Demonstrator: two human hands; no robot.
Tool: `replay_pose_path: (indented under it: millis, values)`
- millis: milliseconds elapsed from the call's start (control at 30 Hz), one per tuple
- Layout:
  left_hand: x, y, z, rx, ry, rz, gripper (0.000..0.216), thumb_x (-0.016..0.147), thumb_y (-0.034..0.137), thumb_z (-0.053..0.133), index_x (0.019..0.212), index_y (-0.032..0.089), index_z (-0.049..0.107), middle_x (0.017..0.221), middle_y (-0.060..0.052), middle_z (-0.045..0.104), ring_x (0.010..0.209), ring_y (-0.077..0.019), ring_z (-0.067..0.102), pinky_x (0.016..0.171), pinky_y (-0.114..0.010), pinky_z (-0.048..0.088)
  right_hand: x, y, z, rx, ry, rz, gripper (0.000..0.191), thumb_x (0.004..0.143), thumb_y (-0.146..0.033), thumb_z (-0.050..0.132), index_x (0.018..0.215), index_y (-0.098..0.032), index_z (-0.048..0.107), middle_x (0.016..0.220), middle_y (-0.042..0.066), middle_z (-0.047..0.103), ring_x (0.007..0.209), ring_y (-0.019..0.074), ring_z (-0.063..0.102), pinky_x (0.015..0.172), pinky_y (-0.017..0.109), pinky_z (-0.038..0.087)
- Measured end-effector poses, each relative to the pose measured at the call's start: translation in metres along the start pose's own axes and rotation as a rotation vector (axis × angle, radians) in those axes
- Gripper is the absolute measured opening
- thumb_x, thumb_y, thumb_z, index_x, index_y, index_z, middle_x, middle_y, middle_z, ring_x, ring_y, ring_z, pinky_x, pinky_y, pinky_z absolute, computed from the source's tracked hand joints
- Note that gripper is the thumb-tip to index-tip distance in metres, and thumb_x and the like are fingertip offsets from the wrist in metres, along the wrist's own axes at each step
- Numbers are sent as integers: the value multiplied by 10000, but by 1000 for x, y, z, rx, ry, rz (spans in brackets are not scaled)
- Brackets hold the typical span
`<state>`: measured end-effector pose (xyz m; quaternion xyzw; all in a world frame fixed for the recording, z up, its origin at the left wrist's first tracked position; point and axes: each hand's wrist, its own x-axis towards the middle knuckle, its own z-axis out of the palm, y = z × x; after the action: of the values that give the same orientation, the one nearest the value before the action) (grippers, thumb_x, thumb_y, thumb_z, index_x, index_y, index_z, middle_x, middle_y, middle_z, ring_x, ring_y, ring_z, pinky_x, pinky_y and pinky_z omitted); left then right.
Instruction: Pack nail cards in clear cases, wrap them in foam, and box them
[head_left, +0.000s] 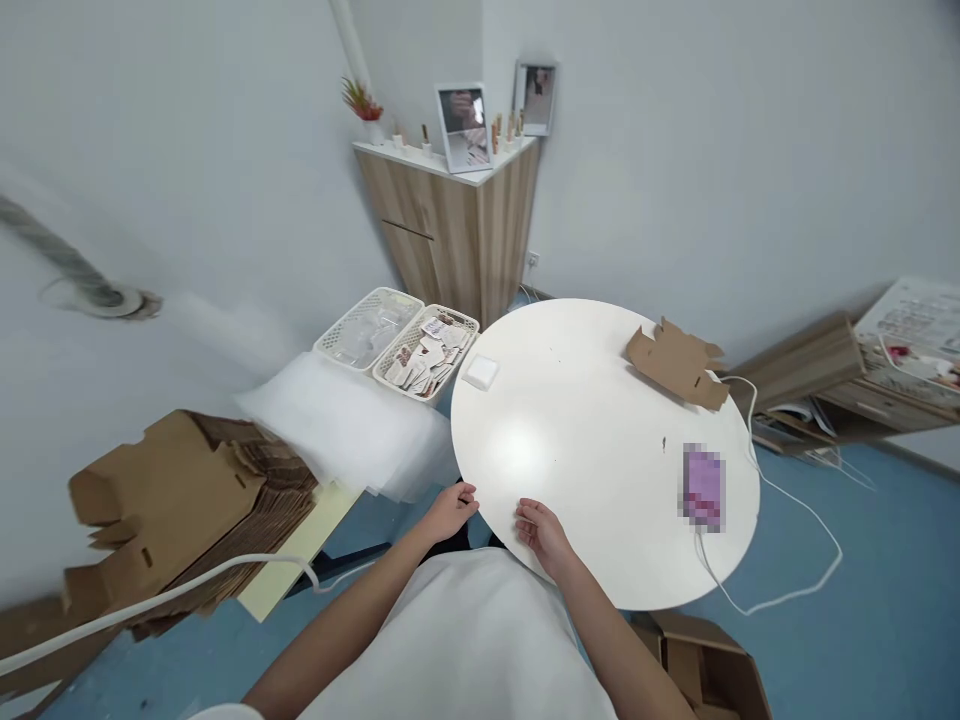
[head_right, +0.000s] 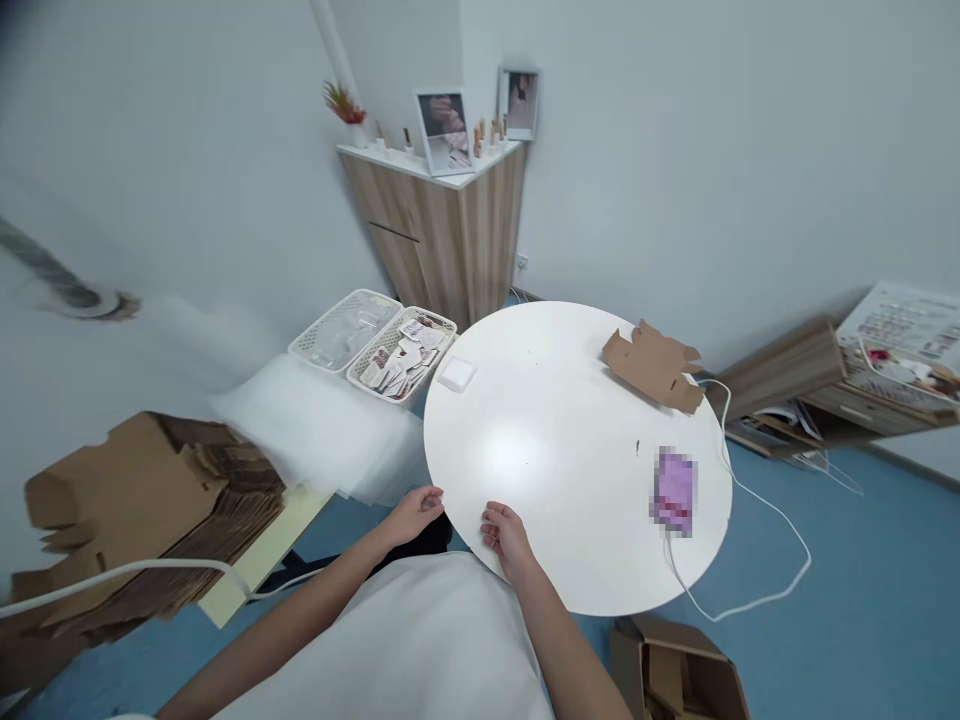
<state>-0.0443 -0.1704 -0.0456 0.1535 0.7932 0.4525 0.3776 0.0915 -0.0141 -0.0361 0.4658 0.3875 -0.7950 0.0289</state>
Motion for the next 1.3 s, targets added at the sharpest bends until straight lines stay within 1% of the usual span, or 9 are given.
replay_pose_path:
  millis: [133,267,500,600,700,867,1033,1167,1300]
  values:
    - [-19,-8,-13,-12,106,-92,343,624,364,630,913,180,608,913,-89,651,717,-183,610,669,-305,475,5,0,8,-74,-84,14,271,599,-315,659,828,-202,570,794,31,627,592,118,588,525,241,444]
    - [-35,-15,-35,-91,281,-86,350,615,358,642,915,180,614,898,-93,656,725,-189,614,644,-300,485,17,0,36,-179,-167,31,277,589,-313,664,825,-207,566,758,18,625,568,117,575,505,241,429]
    - [-69,-41,-99,-112,663,16,262,691,329,568,906,181,597,877,-68,651,759,-178,612,696,-317,488,23,2,111,-462,-365,-40,313,610,-343,659,885,-217,581,775,-1,616,617,114,559,568,247,419]
    - [-88,-55,-134,-13,841,41,238,732,323,519,920,191,582,894,-59,637,807,-181,604,716,-320,482,27,12,147,-607,-443,-142,329,611,-353,657,900,-212,584,758,0,599,648,132,544,589,258,413]
    - [-108,-71,-173,167,957,60,218,755,312,495,924,201,577,938,-61,622,882,-198,583,795,-341,455,35,28,193,-771,-548,-275,349,607,-328,665,923,-206,584,799,12,583,670,136,525,605,266,415]
    - [-136,-103,-233,389,985,-53,234,733,313,529,932,205,584,983,-81,610,970,-260,538,847,-385,414,35,53,290,-1044,-676,-590,399,623,-260,651,1010,-229,560,843,8,568,664,130,522,645,281,427]
    - [-149,-130,-267,441,857,-144,319,754,356,508,1013,178,560,1031,-90,592,988,-264,527,824,-372,413,18,65,376,-1332,-649,-950,466,703,-224,563,1161,-205,477,1031,65,554,829,166,546,794,325,428]
    - [-151,-145,-274,414,783,-144,346,753,368,515,1033,168,551,1024,-94,589,993,-257,525,816,-350,411,15,76,417,-1617,-619,-1096,527,730,-174,507,1241,-154,382,1143,125,509,1011,218,509,849,339,405]
    - [-149,-153,-274,370,775,-150,360,735,365,544,1034,166,551,1020,-96,585,997,-256,523,819,-346,406,23,85,437,-1824,-501,-1027,484,729,-191,516,1195,-144,397,1107,151,533,988,252,530,785,348,414]
